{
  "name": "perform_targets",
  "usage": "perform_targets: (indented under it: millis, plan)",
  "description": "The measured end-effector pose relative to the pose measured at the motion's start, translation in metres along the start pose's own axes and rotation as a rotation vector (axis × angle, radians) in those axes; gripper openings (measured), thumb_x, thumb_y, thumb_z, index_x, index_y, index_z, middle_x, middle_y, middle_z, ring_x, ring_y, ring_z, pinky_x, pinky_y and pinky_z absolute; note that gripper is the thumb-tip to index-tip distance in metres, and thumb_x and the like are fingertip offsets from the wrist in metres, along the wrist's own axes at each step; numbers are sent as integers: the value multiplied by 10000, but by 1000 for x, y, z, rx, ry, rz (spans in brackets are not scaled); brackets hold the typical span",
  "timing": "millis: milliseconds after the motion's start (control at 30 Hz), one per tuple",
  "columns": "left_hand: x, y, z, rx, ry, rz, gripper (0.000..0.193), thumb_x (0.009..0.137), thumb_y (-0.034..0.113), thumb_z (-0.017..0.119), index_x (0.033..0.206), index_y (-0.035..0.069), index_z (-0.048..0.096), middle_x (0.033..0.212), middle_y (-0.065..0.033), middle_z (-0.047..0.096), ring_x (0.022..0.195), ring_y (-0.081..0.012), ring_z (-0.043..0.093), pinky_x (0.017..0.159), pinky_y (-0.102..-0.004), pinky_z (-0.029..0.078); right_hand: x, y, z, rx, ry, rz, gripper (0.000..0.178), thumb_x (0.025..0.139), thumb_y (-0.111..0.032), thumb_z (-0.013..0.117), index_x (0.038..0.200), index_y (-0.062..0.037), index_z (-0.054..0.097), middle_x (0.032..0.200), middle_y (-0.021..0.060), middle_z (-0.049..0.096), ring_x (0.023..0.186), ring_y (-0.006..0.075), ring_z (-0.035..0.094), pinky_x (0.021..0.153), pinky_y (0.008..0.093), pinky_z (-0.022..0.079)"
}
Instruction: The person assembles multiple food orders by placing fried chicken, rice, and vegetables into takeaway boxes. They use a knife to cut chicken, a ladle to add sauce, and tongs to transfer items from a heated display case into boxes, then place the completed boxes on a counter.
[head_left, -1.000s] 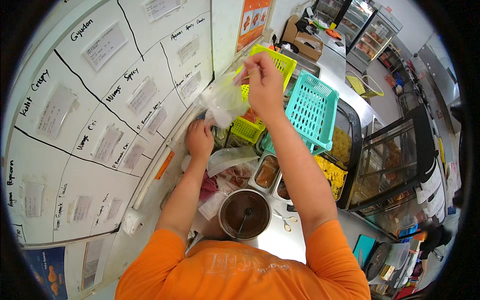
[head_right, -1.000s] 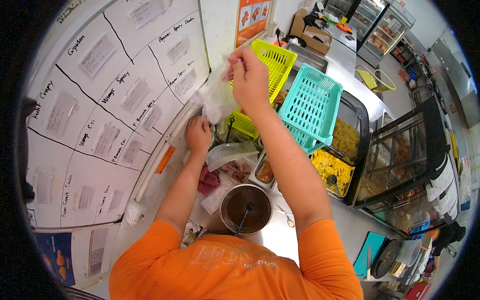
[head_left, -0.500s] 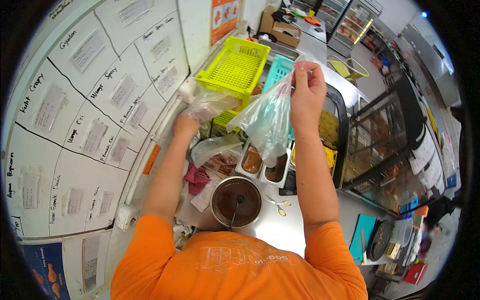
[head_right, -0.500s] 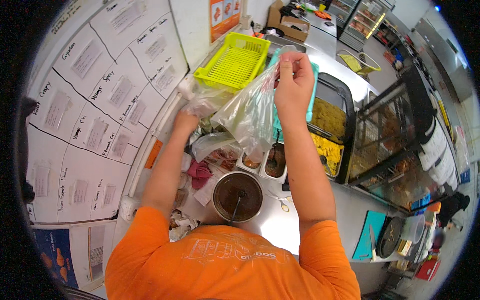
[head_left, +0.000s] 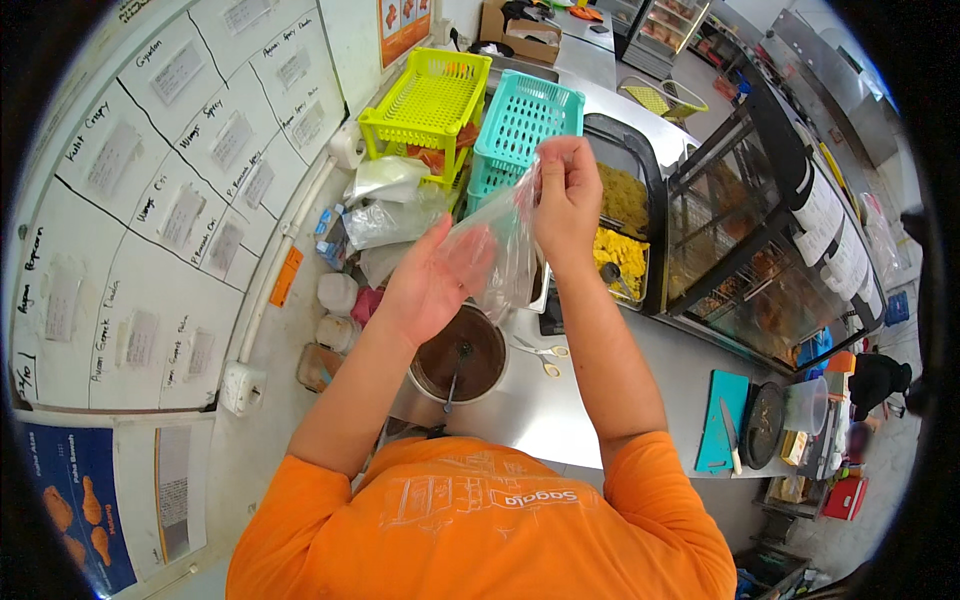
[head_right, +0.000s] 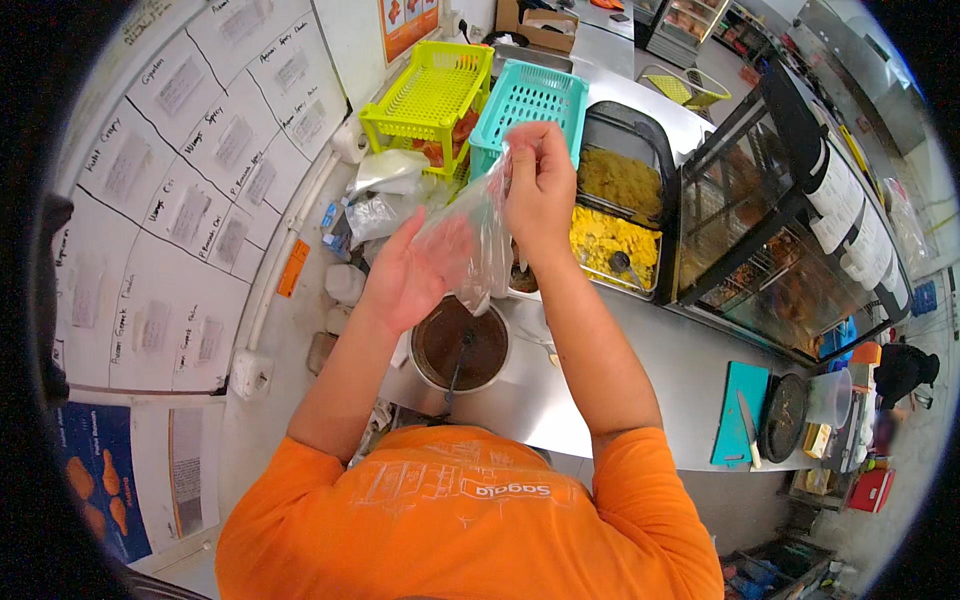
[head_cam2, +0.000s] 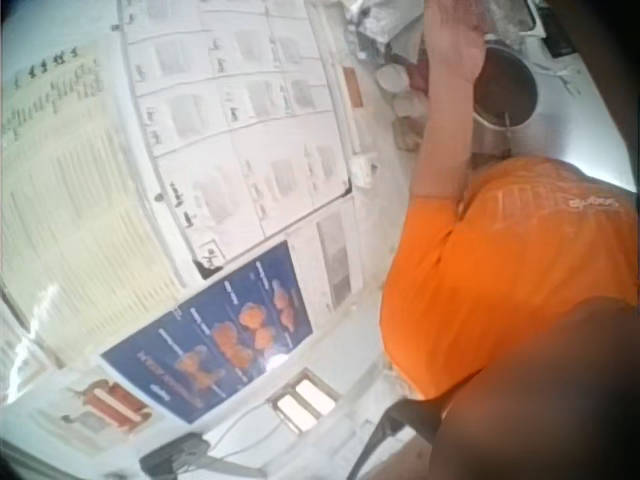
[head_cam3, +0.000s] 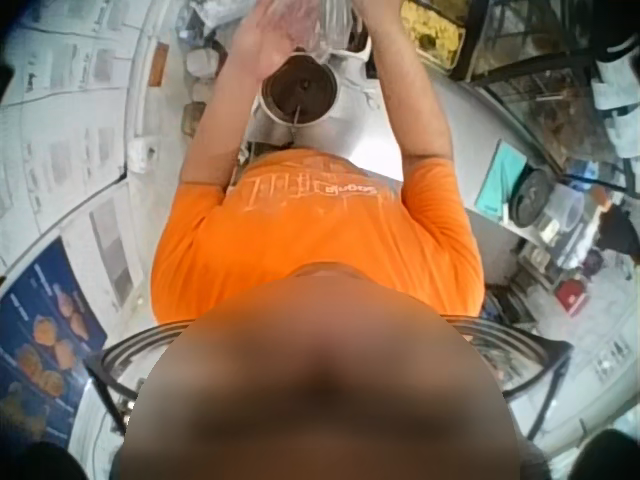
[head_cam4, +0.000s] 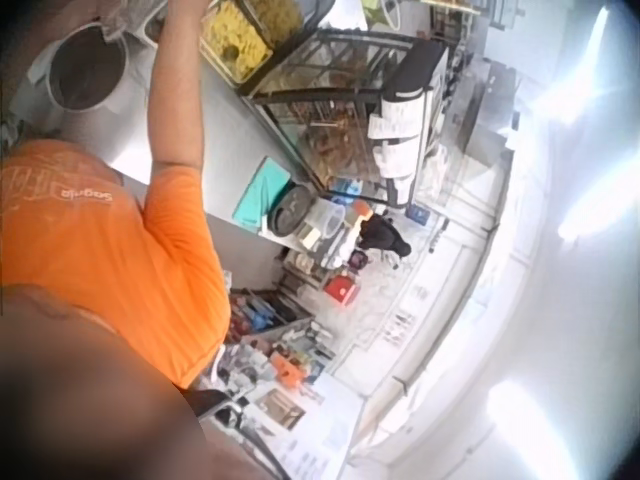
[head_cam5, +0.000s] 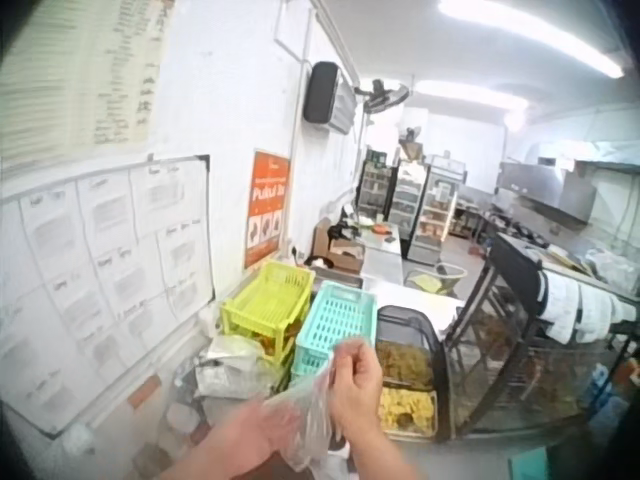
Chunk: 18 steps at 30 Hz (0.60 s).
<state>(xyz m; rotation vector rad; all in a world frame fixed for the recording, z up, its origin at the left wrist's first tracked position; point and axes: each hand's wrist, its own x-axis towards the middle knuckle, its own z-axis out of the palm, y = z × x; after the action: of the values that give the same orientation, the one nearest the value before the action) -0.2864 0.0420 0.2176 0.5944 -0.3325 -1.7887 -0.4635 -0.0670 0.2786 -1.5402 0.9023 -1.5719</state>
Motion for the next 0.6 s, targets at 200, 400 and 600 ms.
perform_targets:
  millis: [200, 400, 600]
  plan:
    - [15, -47, 9, 122, 171, 233, 190, 1056, 135, 801, 1229, 75, 750, 1178, -32, 778, 1106, -168, 734, 977, -302, 589, -53, 22, -46, 3, -11, 316, 193, 1135, -171, 680, 1284, -54, 718, 1102, 39, 729, 857, 100, 657, 826, 297, 542]
    - [-6, -123, 3, 420, 145, 155, 245, 1046, 61, 790, 1279, 36, 719, 1152, -40, 738, 1051, -164, 713, 971, -290, 573, -134, 33, -151, 154, -405, 610, 113, 1042, -139, 804, 1090, -38, 789, 959, 15, 770, 833, 97, 675, 780, 284, 546]
    - [-52, -223, 33, 546, 37, -341, 226, 1066, 108, 776, 1246, -25, 743, 1108, -63, 764, 983, -172, 734, 951, -311, 597, -210, 7, -322, -57, -682, 589, 110, 1021, -128, 799, 1034, -22, 773, 838, -1, 721, 743, 87, 648, 659, 305, 524]
